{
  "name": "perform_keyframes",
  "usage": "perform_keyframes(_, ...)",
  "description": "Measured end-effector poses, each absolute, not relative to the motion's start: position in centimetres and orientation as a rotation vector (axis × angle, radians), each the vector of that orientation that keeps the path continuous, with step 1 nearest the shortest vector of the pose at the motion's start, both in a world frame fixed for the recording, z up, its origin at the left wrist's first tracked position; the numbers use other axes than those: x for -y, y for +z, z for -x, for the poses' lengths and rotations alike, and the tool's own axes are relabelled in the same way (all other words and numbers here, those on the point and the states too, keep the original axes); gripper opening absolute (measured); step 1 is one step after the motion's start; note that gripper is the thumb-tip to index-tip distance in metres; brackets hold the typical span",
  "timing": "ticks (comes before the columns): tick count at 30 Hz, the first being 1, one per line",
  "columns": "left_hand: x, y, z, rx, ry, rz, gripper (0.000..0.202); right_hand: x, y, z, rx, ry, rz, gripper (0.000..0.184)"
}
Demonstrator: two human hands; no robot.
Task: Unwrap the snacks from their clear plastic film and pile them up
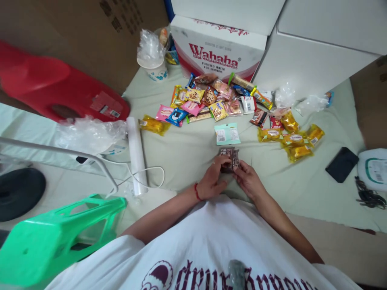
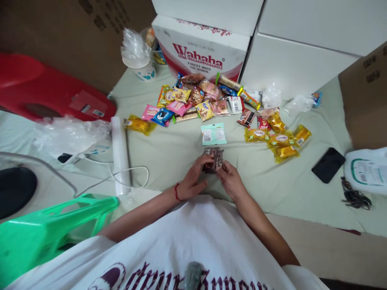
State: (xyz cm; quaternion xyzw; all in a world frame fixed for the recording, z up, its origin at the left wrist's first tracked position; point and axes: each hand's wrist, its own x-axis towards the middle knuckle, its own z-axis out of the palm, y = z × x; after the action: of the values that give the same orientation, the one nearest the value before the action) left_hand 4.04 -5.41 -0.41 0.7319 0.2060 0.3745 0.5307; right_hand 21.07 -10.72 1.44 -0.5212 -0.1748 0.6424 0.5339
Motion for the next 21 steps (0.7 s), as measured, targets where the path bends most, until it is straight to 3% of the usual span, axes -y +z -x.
perform_keyframes(5, 4.7, 0.1, -3.7, -0.407, 0.807, -1.411, 0.067, 10.8, 1.8, -22.3, 0.38, 1.497, 1.318, 0.043)
perform_keyframes(8, 4.1, -0.2, -2.9, -0.645, 0.865, -1.364, 0.056, 11.4, 2.6, -27.7, 0.323, 1.224, 1.382, 0.044)
perform_keyframes(11, 3.3, -0.9, 0.0, -1.046, 0.901, -1.627, 0.038, 11.2, 4.6, -38.0, 0.228, 0.709, 1.423, 0.044)
perform_keyframes(14, 3.2, -2.0, 3.9, -1.279, 0.821, -2.096, 0.028, 9.1, 6.4, -50.0, 0.034, 0.287, 1.52, 0.023)
perform_keyframes(16, 3.5, -2.9, 6.0, -1.32, 0.741, -2.315, 0.026, 6.5, 6.8, -56.5, -0.144, 0.184, 1.75, 0.017)
perform_keyframes(21, 4.5, -4.3, 7.3, -1.351, 0.675, -2.639, 0.019, -1.6, 4.7, -64.0, -0.187, 0.184, 1.961, 0.025)
